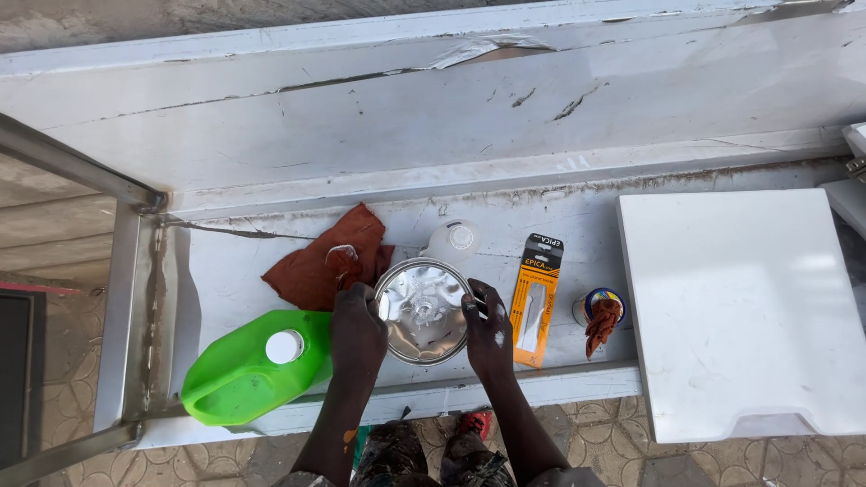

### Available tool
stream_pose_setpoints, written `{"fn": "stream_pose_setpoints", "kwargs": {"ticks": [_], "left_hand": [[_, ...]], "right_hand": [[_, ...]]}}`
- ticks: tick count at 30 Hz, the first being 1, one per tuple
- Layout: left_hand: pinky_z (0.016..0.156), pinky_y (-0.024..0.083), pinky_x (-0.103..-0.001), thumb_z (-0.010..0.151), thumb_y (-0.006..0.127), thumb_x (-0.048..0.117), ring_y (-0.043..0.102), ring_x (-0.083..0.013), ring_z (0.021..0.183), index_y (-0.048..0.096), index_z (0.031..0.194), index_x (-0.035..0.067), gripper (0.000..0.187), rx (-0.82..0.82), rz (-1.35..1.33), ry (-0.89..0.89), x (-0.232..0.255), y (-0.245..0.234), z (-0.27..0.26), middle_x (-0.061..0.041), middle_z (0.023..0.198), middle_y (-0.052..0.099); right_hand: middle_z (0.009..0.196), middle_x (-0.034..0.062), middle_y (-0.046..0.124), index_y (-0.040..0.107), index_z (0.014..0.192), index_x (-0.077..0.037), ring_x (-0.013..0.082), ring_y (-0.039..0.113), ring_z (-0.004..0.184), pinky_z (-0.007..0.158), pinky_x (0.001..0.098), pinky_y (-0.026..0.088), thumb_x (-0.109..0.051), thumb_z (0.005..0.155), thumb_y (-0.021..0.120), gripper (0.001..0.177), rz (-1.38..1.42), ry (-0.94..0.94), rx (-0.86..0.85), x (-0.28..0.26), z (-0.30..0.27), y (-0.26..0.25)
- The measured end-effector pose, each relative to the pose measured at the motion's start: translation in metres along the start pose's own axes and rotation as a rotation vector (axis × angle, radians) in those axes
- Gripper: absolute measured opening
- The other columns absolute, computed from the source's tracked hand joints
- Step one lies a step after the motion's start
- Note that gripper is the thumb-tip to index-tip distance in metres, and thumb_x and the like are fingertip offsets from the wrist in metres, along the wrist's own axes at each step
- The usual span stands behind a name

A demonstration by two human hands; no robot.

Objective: Applying a white finish or paint to furniture panels using a cloth

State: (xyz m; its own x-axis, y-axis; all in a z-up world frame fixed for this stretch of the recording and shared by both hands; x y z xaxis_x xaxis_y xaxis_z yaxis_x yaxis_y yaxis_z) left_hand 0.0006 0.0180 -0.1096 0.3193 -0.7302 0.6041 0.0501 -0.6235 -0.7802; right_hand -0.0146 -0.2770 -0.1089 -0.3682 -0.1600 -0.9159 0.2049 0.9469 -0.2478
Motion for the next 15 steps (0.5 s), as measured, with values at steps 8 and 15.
{"fn": "stream_pose_setpoints", "kwargs": {"ticks": [8, 15], "left_hand": [[0.098, 0.074, -0.058, 0.12, 0.064, 0.018, 0.084, -0.0488, 0.119, 0.075, 0.138, 0.016, 0.022, 0.035, 0.011, -0.01, -0.005, -0.004, -0.01, -0.018, 0.126, 0.072], [0.086, 0.076, -0.053, 0.12, 0.063, 0.023, 0.087, -0.0414, 0.107, 0.071, 0.13, 0.019, 0.013, 0.041, 0.143, 0.07, 0.008, -0.01, -0.004, -0.01, 0.118, 0.07]], "right_hand": [[0.15, 0.0312, 0.075, 0.07, 0.16, -0.006, 0.0568, 0.072, 0.147, 0.123, 0.0661, 0.06, -0.035, 0.129, 0.06, 0.044, -0.052, -0.246, 0.102, -0.029, -0.008, 0.013], [0.161, 0.0233, 0.075, 0.074, 0.163, -0.008, 0.0424, 0.067, 0.16, 0.137, 0.0654, 0.049, -0.039, 0.133, 0.052, 0.049, 0.201, -0.055, 0.074, 0.014, -0.015, 0.002]]}}
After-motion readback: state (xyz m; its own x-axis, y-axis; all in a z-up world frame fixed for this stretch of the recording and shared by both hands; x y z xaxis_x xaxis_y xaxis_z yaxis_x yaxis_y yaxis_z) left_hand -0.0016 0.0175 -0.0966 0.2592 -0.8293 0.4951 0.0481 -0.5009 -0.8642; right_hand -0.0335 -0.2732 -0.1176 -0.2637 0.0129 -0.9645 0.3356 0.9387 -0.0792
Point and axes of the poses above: each hand's wrist, its own z-axis towards the middle knuckle, its own y-axis out of the palm, x = y × z, the point moved 10 cm from there along z, towards the middle knuckle
